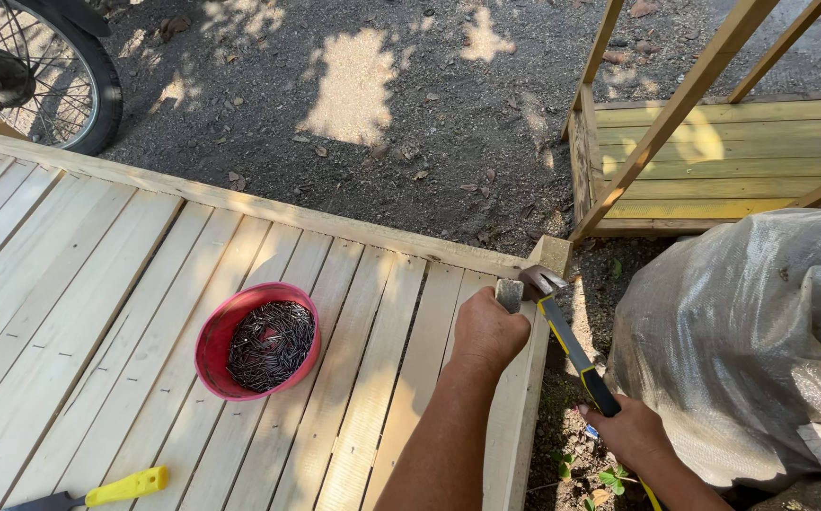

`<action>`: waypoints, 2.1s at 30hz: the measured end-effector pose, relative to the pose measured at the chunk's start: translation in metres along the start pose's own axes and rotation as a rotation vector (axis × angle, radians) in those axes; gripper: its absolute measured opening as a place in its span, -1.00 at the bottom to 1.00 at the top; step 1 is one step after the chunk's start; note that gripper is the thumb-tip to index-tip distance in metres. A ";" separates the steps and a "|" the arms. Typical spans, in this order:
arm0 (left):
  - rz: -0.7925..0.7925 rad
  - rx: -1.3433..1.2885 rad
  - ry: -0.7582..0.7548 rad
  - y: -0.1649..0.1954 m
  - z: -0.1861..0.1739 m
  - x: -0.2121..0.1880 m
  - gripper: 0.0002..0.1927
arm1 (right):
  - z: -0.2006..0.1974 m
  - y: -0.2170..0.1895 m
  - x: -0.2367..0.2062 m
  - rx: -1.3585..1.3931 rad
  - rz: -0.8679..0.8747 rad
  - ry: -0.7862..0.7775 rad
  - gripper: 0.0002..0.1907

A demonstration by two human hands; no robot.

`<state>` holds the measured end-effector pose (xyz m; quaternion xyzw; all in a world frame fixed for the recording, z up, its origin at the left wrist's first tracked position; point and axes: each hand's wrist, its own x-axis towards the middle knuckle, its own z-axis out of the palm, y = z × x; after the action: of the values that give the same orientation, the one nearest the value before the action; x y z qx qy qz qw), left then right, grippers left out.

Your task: The person hammers nails into a slatted wooden frame, holding a small wood block against the slats while striking with a hammer, and reaches into a pink bowl of nails between strikes. Near the end the person picks up a pointed wooden stake and hammers it against the frame edge.

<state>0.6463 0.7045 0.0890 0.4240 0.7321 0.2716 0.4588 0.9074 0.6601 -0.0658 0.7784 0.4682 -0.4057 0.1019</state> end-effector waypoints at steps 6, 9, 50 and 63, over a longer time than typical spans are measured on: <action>-0.016 -0.004 -0.019 -0.002 0.000 0.000 -0.75 | -0.004 0.006 -0.017 0.149 -0.110 0.119 -0.59; 0.000 -0.025 -0.007 -0.003 0.001 0.001 -0.74 | 0.008 0.005 -0.013 0.235 -0.216 0.193 -0.58; 0.472 0.015 0.364 0.001 0.049 -0.046 -0.29 | 0.035 -0.010 -0.004 0.276 0.128 -0.093 -0.62; 0.050 -0.425 0.314 -0.049 -0.068 -0.055 -0.30 | 0.039 0.004 -0.003 0.225 0.110 -0.081 -0.62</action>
<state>0.5792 0.6319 0.1045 0.2891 0.7101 0.4928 0.4114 0.8889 0.6349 -0.0895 0.7924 0.3718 -0.4805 0.0546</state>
